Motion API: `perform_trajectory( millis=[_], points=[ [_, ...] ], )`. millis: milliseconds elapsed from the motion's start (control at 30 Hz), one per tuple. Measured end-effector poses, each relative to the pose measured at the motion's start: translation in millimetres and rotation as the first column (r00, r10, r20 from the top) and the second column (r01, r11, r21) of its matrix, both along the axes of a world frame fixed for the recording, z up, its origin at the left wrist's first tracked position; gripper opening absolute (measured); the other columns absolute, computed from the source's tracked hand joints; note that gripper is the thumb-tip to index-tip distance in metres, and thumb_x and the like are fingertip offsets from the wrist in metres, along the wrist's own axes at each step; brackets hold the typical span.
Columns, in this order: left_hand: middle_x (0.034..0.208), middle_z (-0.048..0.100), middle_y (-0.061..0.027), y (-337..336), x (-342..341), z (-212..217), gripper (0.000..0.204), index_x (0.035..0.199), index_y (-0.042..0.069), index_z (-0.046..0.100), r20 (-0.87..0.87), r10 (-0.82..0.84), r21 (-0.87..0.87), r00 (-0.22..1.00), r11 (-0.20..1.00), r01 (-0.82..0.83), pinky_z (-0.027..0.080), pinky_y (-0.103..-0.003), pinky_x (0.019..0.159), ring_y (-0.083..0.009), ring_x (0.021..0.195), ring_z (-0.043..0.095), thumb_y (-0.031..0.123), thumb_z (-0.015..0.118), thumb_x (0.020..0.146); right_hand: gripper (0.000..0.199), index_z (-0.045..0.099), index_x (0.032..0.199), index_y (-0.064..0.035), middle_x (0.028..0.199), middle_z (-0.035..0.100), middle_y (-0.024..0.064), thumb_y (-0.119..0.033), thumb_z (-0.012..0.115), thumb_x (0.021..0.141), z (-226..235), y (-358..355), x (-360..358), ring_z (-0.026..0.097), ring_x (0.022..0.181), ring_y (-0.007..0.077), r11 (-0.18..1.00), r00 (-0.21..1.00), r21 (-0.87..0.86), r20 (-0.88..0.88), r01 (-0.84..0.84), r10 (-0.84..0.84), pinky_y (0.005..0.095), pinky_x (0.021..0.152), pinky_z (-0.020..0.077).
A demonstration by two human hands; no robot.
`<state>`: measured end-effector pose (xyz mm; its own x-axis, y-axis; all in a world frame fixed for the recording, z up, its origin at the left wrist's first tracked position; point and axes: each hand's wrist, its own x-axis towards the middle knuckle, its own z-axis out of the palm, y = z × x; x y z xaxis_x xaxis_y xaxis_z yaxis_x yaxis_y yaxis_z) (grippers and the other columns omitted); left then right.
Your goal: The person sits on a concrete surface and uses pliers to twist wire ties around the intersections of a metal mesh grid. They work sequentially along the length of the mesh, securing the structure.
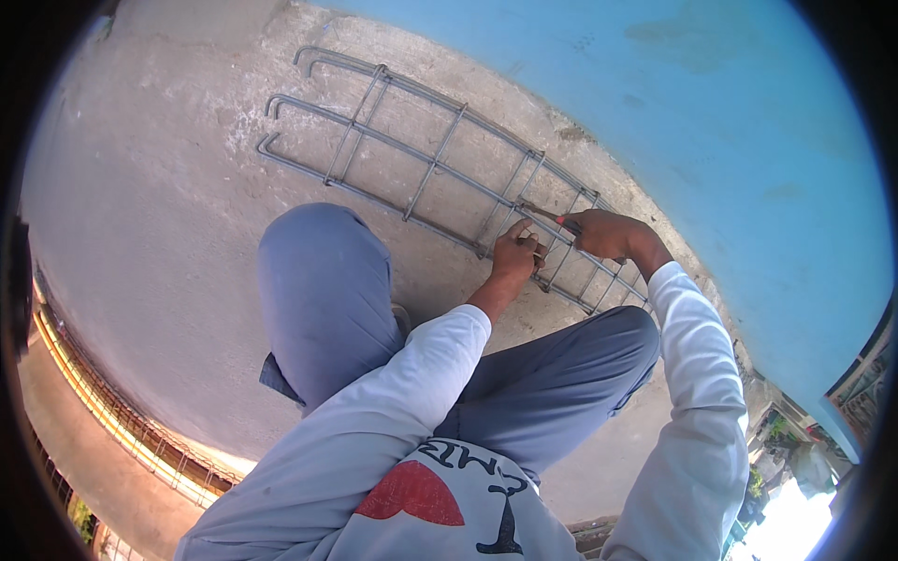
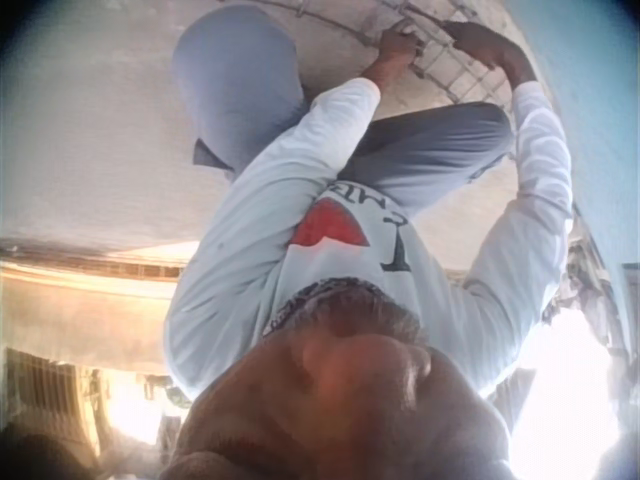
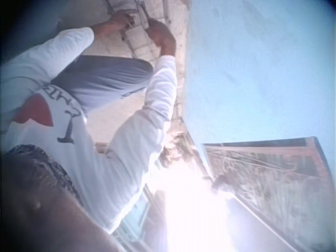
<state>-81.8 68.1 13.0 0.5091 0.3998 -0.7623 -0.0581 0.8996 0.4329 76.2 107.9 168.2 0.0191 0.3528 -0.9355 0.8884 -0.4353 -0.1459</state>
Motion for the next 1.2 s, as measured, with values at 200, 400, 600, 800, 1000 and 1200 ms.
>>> perform_trajectory(
  millis=[200,400,600,800,1000,1200],
  points=[
    [0.079,0.067,-0.0100,-1.9,2.2,-11.0,0.043,0.142,-0.001,0.050,0.019,0.013,0.028,1.000,1.000,-0.014,0.053,-0.029,0.049,-0.0131,0.063,0.065,-0.001,0.052,0.099,0.034,0.059,0.119,-0.0060,0.080,0.062,0.0114,-0.012,0.058,0.086,3.9,26.9,-8.0,0.054,0.072,0.0254,0.986,0.993,-0.124,0.040,-0.108,0.114,0.0434,0.071,0.0451],
    [0.078,0.068,-0.0106,3.6,-1.6,-2.1,0.043,0.143,-0.001,0.049,0.013,-0.013,0.002,1.000,1.000,0.013,0.053,-0.028,0.049,-0.0130,0.061,0.065,0.000,0.054,0.099,0.032,0.057,0.121,-0.0028,0.086,0.063,0.0095,-0.013,0.058,0.091,6.5,34.6,-12.2,0.062,0.065,0.0204,0.977,0.995,-0.211,0.093,0.035,-0.015,0.0374,0.062,0.0536],
    [0.084,0.070,-0.0074,4.5,-4.5,-8.7,0.041,0.140,0.000,0.052,0.029,-0.006,-0.026,1.000,1.000,0.006,0.056,-0.032,0.059,-0.0133,0.069,0.066,0.007,0.057,0.100,0.030,0.059,0.122,-0.0021,0.089,0.065,0.0090,-0.023,0.055,0.101,8.2,27.1,-15.4,0.067,0.063,0.0194,0.894,0.933,-0.269,0.068,0.359,-0.354,0.0357,0.050,0.0553],
    [0.124,0.065,-0.0098,18.4,-24.7,-4.1,0.044,0.136,0.010,0.054,0.409,0.474,-0.681,0.780,0.727,-0.084,0.053,-0.041,0.093,-0.0245,0.111,0.063,0.037,0.056,0.102,0.032,0.062,0.107,-0.0055,0.081,0.065,0.0041,-0.036,0.054,0.105,-10.6,-29.5,16.3,0.064,0.059,0.0163,0.414,0.393,-0.466,-0.147,0.782,-0.908,0.0324,0.048,0.0516],
    [0.117,0.063,-0.0145,29.2,10.8,7.8,0.041,0.119,0.006,0.053,0.354,0.599,-0.743,0.719,0.647,-0.173,0.055,-0.043,0.092,-0.0295,0.109,0.063,0.044,0.043,0.107,0.035,0.057,0.116,-0.0022,0.086,0.070,0.0104,-0.035,0.058,0.103,-13.4,-57.7,0.9,0.069,0.062,0.0214,0.332,0.265,-0.411,-0.212,0.849,-0.940,0.0352,0.047,0.0526],
    [0.097,0.064,-0.0125,21.1,32.8,-2.3,0.038,0.108,0.004,0.051,0.261,0.542,-0.661,0.799,0.703,-0.262,0.058,-0.040,0.085,-0.0283,0.093,0.067,0.038,0.035,0.111,0.056,0.048,0.134,0.0023,0.098,0.068,0.0164,-0.024,0.071,0.089,9.1,-45.5,-38.6,0.069,0.096,0.0374,0.970,0.968,0.242,0.247,-0.027,-0.035,0.0548,0.082,0.0518]
  ],
)
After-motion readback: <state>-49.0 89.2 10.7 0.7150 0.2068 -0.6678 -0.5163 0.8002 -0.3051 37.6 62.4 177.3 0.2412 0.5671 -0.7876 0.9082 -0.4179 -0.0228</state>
